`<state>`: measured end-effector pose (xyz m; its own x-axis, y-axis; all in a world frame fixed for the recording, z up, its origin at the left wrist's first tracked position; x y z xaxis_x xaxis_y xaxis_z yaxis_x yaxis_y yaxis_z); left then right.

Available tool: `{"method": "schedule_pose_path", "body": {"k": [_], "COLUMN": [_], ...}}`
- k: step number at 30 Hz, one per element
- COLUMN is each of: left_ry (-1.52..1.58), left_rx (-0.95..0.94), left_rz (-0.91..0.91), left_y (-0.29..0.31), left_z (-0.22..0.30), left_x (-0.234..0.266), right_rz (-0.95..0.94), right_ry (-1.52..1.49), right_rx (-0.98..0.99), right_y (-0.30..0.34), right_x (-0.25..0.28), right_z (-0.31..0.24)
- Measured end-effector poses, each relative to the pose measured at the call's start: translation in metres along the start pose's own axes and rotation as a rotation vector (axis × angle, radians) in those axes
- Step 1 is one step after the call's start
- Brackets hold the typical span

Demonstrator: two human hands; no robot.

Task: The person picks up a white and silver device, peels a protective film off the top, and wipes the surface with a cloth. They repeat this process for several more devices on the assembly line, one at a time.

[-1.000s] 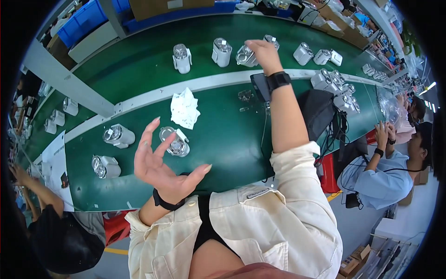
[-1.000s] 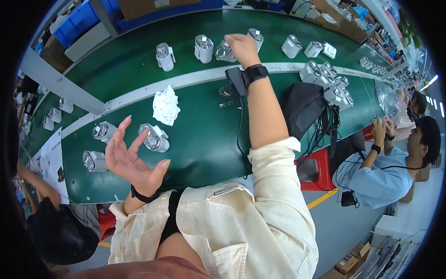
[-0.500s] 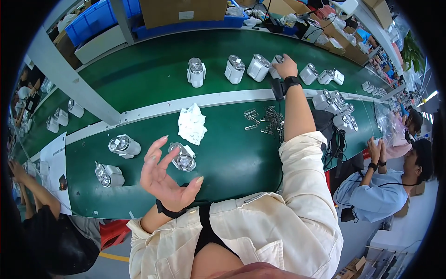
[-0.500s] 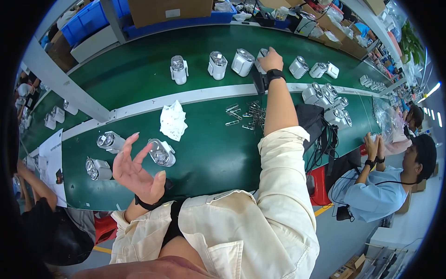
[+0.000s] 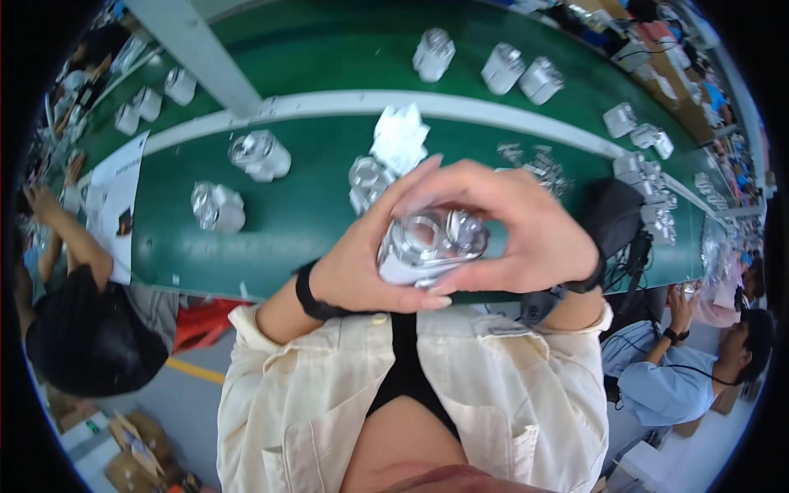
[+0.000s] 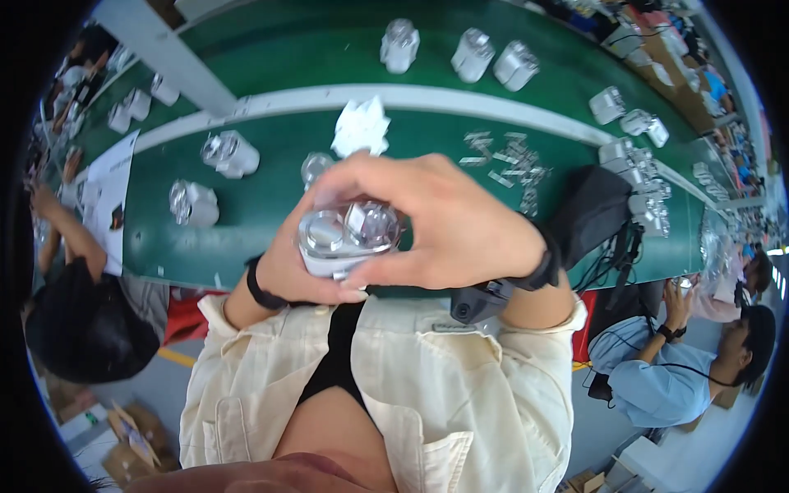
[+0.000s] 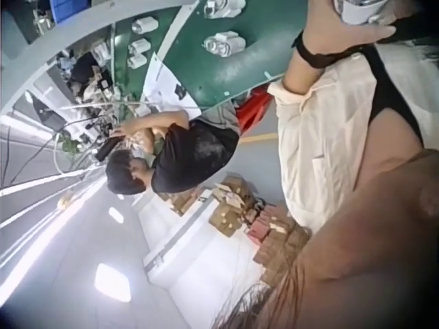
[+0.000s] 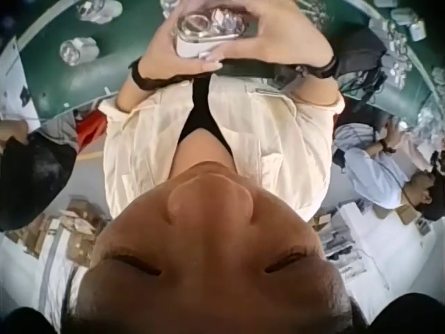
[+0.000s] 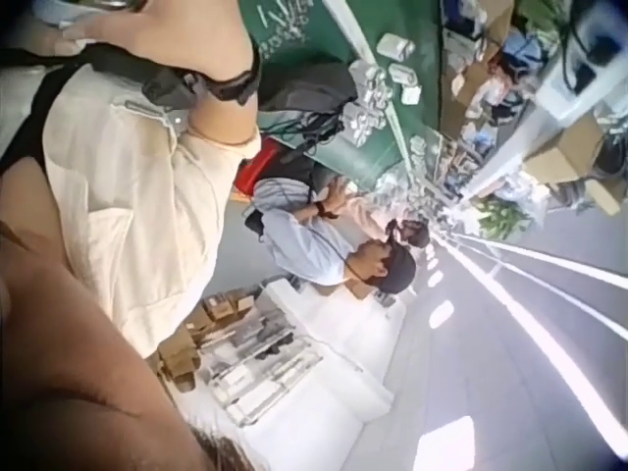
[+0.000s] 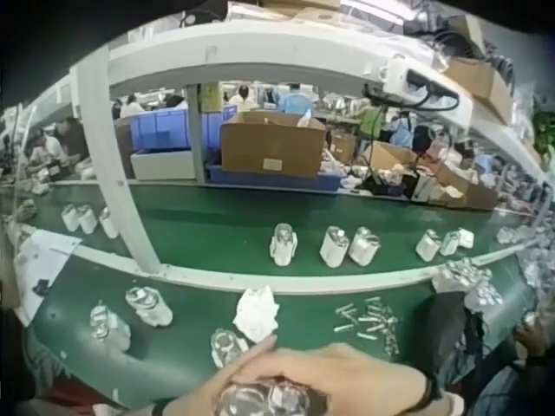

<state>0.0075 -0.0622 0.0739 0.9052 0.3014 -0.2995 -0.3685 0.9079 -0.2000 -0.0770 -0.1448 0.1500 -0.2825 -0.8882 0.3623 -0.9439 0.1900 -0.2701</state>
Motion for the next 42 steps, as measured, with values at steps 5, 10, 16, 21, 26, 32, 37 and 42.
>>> {"method": "schedule_pose_path", "body": {"k": [5, 10, 16, 21, 26, 32, 37, 42], "left_ry": [0.075, -0.003, -0.572, -0.972, -0.946, -1.025, -0.964, -0.986], "left_rx": [0.311, 0.285, -0.282, -0.584, -0.673, -0.753, -0.856, -0.823], "left_rz": [0.003, -0.038, 0.112, 0.3, 0.408, 0.446, 0.437, 0.447], "left_y": [0.026, 0.033, 0.028, 0.03, 0.029, 0.026, 0.027, 0.027], "left_z": [-0.013, -0.021, 0.014, 0.025, 0.019, 0.019, 0.021, 0.021], "left_x": [0.004, 0.004, 0.0, -0.007, -0.007, -0.007, -0.005, -0.004], "right_rz": [0.073, -0.047, 0.108, 0.424, 0.71, 0.8, 0.71, 0.601], "right_ry": [0.239, 0.283, 0.245, 0.169, 0.094, 0.081, 0.237, 0.643], "right_rx": [0.247, 0.379, -0.003, -0.031, 0.01, 0.076, 0.229, 0.501], "right_y": [0.004, -0.001, 0.002, 0.018, 0.029, 0.033, 0.029, 0.025], "right_x": [0.015, 0.007, 0.014, 0.008, 0.001, -0.001, 0.008, 0.009], "right_z": [-0.022, -0.019, -0.004, 0.007, 0.014, 0.02, 0.002, -0.018]}}
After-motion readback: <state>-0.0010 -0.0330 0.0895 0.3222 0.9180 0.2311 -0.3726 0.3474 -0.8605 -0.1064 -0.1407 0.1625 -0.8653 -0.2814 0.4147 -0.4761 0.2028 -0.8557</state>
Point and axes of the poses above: each hand's wrist, its own y-axis away from the middle knuckle, its own x-axis out of the back of the hand, z = x × y, the point moved 7 cm from there along -y, towards the middle knuckle, and after that the axes turned 13 degrees about z, right-handed, at the moved point
